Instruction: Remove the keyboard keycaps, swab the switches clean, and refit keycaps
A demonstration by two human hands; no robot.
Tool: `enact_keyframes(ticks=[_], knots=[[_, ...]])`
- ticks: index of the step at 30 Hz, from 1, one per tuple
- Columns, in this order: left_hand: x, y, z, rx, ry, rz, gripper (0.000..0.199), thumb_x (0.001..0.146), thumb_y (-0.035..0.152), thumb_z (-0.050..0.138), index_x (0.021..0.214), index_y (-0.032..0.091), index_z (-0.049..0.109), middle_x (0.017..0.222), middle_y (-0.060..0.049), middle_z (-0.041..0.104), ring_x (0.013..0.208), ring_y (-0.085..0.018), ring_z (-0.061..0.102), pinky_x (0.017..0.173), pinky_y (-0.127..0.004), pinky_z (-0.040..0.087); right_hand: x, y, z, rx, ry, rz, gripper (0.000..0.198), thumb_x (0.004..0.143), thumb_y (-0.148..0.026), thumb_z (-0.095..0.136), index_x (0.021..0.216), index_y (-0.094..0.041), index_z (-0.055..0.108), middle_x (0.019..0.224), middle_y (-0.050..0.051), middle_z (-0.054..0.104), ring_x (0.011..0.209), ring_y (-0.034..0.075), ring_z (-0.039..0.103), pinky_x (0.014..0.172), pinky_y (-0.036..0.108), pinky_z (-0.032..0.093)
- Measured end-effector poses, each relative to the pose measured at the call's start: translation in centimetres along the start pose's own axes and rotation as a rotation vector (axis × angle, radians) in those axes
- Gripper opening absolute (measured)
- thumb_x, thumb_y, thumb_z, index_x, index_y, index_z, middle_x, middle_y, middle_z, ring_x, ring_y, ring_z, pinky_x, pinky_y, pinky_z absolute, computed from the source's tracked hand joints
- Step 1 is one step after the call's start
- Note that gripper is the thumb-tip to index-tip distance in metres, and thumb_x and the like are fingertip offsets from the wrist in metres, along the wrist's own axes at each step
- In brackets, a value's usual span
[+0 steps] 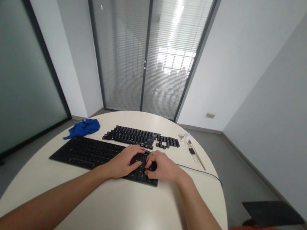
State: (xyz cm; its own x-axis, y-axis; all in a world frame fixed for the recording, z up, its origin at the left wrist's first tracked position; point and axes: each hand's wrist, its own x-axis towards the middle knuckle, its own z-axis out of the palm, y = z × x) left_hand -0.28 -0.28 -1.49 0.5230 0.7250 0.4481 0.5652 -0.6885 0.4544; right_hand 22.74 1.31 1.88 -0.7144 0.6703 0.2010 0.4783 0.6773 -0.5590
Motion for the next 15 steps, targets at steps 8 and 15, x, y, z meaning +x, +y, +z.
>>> enact_keyframes(ticks=[8, 15], knots=[[0.2, 0.4, 0.4, 0.085, -0.083, -0.115, 0.059, 0.090, 0.052, 0.059, 0.137, 0.019, 0.045, 0.143, -0.013, 0.053, 0.135, -0.031, 0.045, 0.120, -0.057, 0.021, -0.1, -1.1, -1.2, 0.085, -0.050, 0.007, 0.009, 0.083, -0.021, 0.066, 0.077, -0.021, 0.072, 0.094, 0.004, 0.072, 0.092, 0.021, 0.065, 0.090, 0.034, 0.047], [0.2, 0.8, 0.5, 0.154, -0.152, -0.148, 0.067, 0.090, 0.060, 0.054, 0.143, 0.022, 0.041, 0.151, -0.011, 0.046, 0.141, -0.030, 0.039, 0.122, -0.055, 0.016, -0.5, 0.1, -1.1, 0.028, 0.018, -0.001, 0.006, 0.079, -0.021, 0.070, 0.085, -0.020, 0.069, 0.103, 0.006, 0.068, 0.101, 0.023, 0.061, 0.097, 0.041, 0.044]])
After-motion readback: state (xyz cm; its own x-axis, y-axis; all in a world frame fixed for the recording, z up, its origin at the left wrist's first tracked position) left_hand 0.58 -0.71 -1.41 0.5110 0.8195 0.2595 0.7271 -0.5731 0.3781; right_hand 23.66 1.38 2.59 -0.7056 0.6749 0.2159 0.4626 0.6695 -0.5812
